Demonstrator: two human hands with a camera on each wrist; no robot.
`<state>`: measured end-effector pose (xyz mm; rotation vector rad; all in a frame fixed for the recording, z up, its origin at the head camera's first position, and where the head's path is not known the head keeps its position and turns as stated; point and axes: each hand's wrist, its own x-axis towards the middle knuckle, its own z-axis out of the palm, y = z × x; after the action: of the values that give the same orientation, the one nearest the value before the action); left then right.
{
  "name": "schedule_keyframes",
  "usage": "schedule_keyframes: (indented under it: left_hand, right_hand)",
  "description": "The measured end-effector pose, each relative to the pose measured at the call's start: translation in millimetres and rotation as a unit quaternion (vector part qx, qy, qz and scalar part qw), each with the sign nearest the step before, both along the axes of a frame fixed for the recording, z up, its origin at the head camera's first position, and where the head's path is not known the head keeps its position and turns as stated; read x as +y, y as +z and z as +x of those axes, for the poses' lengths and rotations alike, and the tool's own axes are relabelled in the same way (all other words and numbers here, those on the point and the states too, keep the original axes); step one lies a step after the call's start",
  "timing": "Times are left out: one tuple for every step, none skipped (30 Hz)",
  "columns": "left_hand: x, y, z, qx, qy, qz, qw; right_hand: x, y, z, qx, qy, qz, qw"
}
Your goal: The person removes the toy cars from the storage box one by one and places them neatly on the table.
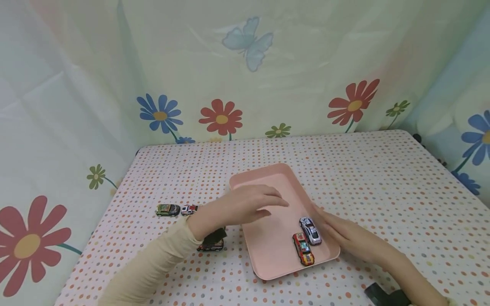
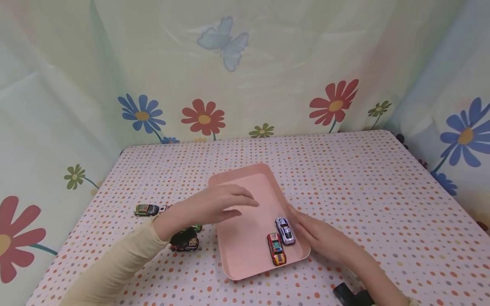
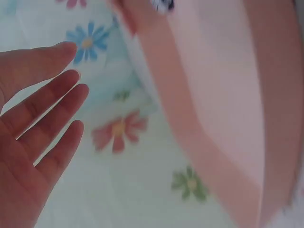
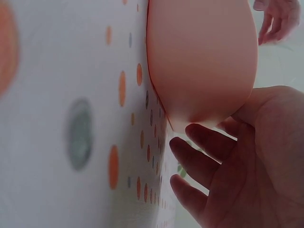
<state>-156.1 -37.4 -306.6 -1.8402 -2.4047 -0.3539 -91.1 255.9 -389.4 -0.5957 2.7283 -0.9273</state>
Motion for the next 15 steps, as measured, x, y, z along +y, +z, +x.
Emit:
schedule_keyframes:
  left_hand:
    - [9.7,-2.5,2.0,-0.004,-0.013,-0.023,0.9996]
    - [18.1,-5.4,4.5,-0.009,-0.021,-0.049,0.9985]
    - [25.7,-8.5,6.6,-0.011,-0.026,-0.072,0.9970]
    - [32.6,-11.8,8.5,-0.011,-0.033,-0.093,0.9951]
    - [39.0,-14.7,10.2,-0.007,-0.037,-0.114,0.9927]
    - [44.8,-17.1,11.8,-0.002,-0.041,-0.135,0.9900]
    - [50.3,-19.5,13.0,0.002,-0.046,-0.154,0.9870]
    - [55.2,-21.8,13.8,0.003,-0.051,-0.170,0.9840]
    - [59.7,-23.7,14.6,0.003,-0.055,-0.186,0.9809]
    - [63.7,-25.8,15.1,0.005,-0.061,-0.198,0.9783]
    - [67.1,-27.3,15.5,0.002,-0.065,-0.209,0.9757]
    - [69.8,-28.7,15.9,-0.002,-0.068,-0.217,0.9739]
    - [71.7,-29.9,16.5,-0.008,-0.070,-0.223,0.9723]
    - [72.9,-30.8,16.8,-0.010,-0.071,-0.228,0.9711]
    - [73.7,-31.5,17.3,-0.013,-0.072,-0.229,0.9706]
  right_hand:
    - [0,0.1,0.0,-0.002,0.000,-0.001,1.0000]
    - [-1,0.2,0.0,-0.004,0.001,-0.001,1.0000]
    - [-1,0.2,0.0,-0.004,0.001,0.000,1.0000]
    - [0,0.4,0.0,-0.004,0.002,0.001,1.0000]
    - [0,0.3,-0.3,-0.002,0.004,0.001,1.0000]
    - [0,0.3,-0.4,0.001,0.005,0.002,1.0000]
    - [0,0.3,-0.6,0.002,0.007,0.002,1.0000]
    - [0,0.3,-0.9,0.004,0.008,0.002,1.0000]
    - [1,0.3,-1.0,0.003,0.008,0.001,1.0000]
    - [1,0.3,-1.0,0.002,0.009,-0.001,1.0000]
    - [1,0.2,-1.2,0.000,0.009,-0.002,1.0000]
    - [1,0.2,-1.0,-0.003,0.009,-0.003,1.0000]
    - [1,0.1,-0.9,-0.005,0.008,-0.003,0.9999]
    - [1,-0.1,-0.8,-0.006,0.007,-0.003,0.9999]
    - [1,-0.2,-0.6,-0.008,0.007,-0.003,0.9999]
